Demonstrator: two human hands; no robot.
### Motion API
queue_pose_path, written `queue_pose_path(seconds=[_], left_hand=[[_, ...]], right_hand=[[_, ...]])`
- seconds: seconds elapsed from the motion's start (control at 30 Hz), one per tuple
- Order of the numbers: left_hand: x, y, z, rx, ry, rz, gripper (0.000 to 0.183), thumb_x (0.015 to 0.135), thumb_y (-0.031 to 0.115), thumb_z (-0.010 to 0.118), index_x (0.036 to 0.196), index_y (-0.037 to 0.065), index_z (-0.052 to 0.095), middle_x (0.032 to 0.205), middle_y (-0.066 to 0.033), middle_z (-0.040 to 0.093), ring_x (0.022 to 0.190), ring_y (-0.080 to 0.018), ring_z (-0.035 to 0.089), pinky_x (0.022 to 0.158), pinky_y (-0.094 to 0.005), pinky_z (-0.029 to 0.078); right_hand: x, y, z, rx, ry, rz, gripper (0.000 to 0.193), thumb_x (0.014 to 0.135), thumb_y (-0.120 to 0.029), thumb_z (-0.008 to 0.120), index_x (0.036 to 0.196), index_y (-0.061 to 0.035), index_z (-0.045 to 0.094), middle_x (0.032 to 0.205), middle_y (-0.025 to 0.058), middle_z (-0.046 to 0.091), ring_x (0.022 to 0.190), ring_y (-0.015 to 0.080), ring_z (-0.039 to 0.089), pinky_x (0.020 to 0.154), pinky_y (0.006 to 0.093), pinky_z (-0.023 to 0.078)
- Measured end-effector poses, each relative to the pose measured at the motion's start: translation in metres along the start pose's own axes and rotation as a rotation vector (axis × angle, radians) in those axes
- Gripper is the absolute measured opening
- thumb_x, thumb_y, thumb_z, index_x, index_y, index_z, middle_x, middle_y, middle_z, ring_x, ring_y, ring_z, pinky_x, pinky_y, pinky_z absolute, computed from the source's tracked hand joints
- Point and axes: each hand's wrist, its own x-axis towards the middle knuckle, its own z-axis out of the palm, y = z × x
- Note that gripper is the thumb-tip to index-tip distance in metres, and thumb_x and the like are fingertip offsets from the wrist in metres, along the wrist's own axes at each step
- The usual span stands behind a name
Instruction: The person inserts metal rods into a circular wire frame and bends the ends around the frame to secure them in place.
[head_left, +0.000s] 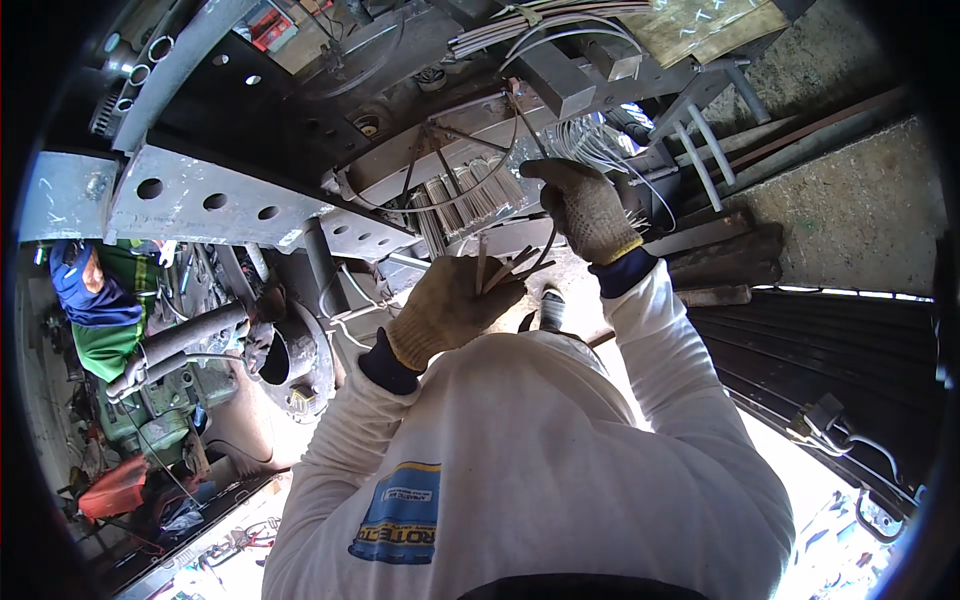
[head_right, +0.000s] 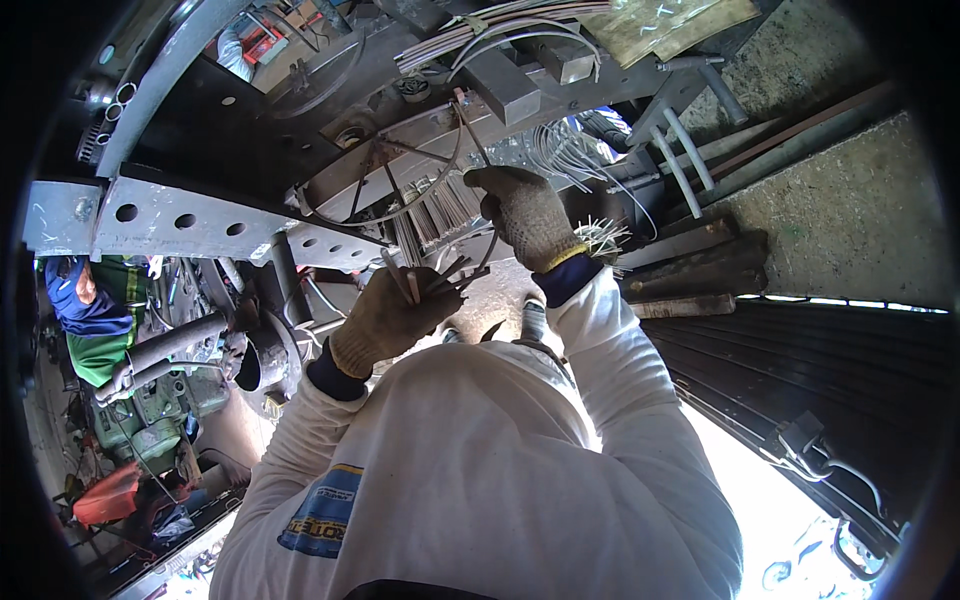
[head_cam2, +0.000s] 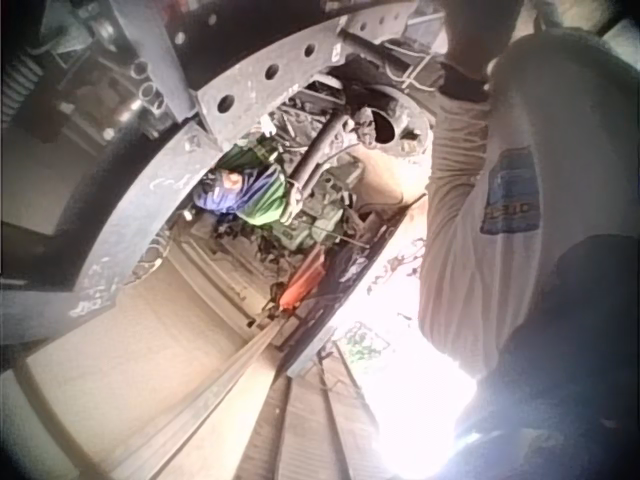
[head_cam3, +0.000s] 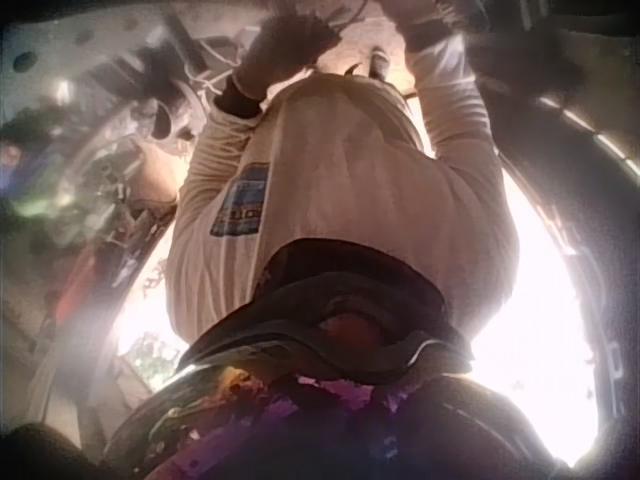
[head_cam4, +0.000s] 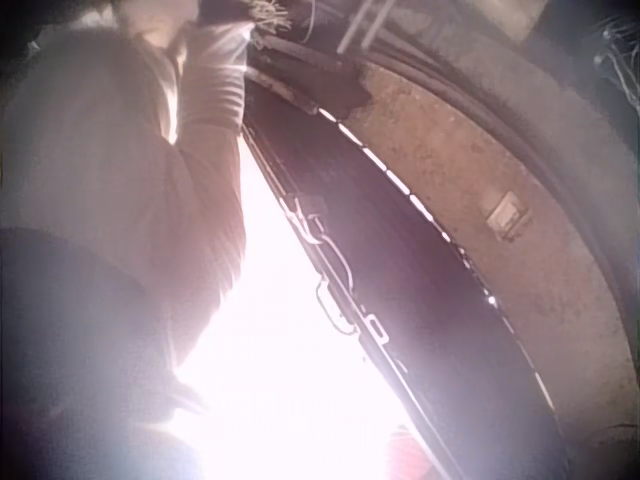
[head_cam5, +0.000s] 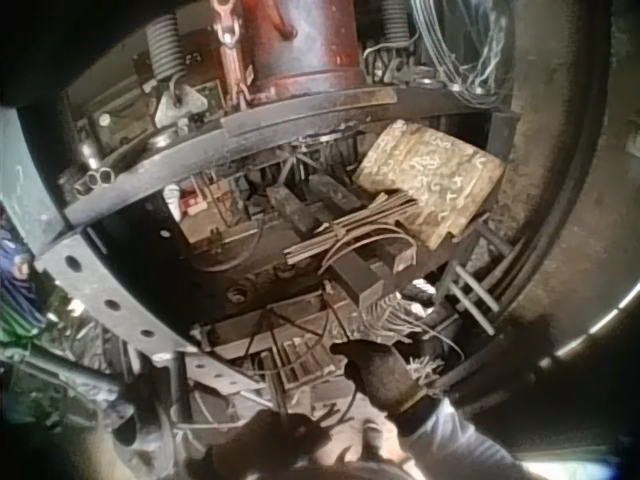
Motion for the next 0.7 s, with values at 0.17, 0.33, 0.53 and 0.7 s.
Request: queue_pose_path(seconds=[0.17,0.33,0.53,0.7], left_hand=[[-0.001,-0.001,0.001,0.080,0.063,0.123,0.022,0.092,0.021,0.060,0.080,0.002,0.064,0.068,-0.0078,0.060,0.061,-0.0201,0.056,0.059,-0.0339,0.047],[-0.002,0.015,-0.012,-0.032,0.030,-0.019,0.019,0.092,0.019,0.062,0.083,0.002,0.066,0.070,-0.0081,0.064,0.061,-0.0178,0.058,0.059,-0.0331,0.048],[-0.007,0.004,-0.022,-0.051,0.038,0.017,0.019,0.091,0.018,0.064,0.085,0.001,0.068,0.068,-0.0078,0.064,0.061,-0.0180,0.060,0.057,-0.0334,0.047],[-0.011,-0.041,-0.054,-0.043,0.092,0.280,0.015,0.090,0.016,0.066,0.088,0.002,0.070,0.064,-0.0090,0.062,0.057,-0.0164,0.060,0.053,-0.0322,0.046]], right_hand=[[0.000,0.005,0.009,0.433,-0.103,0.302,0.026,0.088,-0.010,0.058,0.113,-0.0099,0.066,0.084,0.0094,0.063,0.076,0.0239,0.063,0.070,0.0376,0.052],[0.013,-0.018,0.037,1.648,0.193,0.751,0.041,0.099,-0.042,0.048,0.117,-0.0069,0.061,0.098,0.0129,0.062,0.095,0.0329,0.062,0.089,0.0490,0.051],[0.018,-0.037,0.050,2.060,0.122,0.690,0.070,0.097,-0.064,0.040,0.115,0.0012,0.058,0.105,0.0191,0.062,0.100,0.0409,0.060,0.098,0.0569,0.046],[0.023,-0.026,0.094,1.790,0.326,0.396,0.071,0.090,-0.073,0.044,0.105,-0.0053,0.061,0.090,0.0078,0.063,0.083,0.0240,0.061,0.072,0.0347,0.048]])
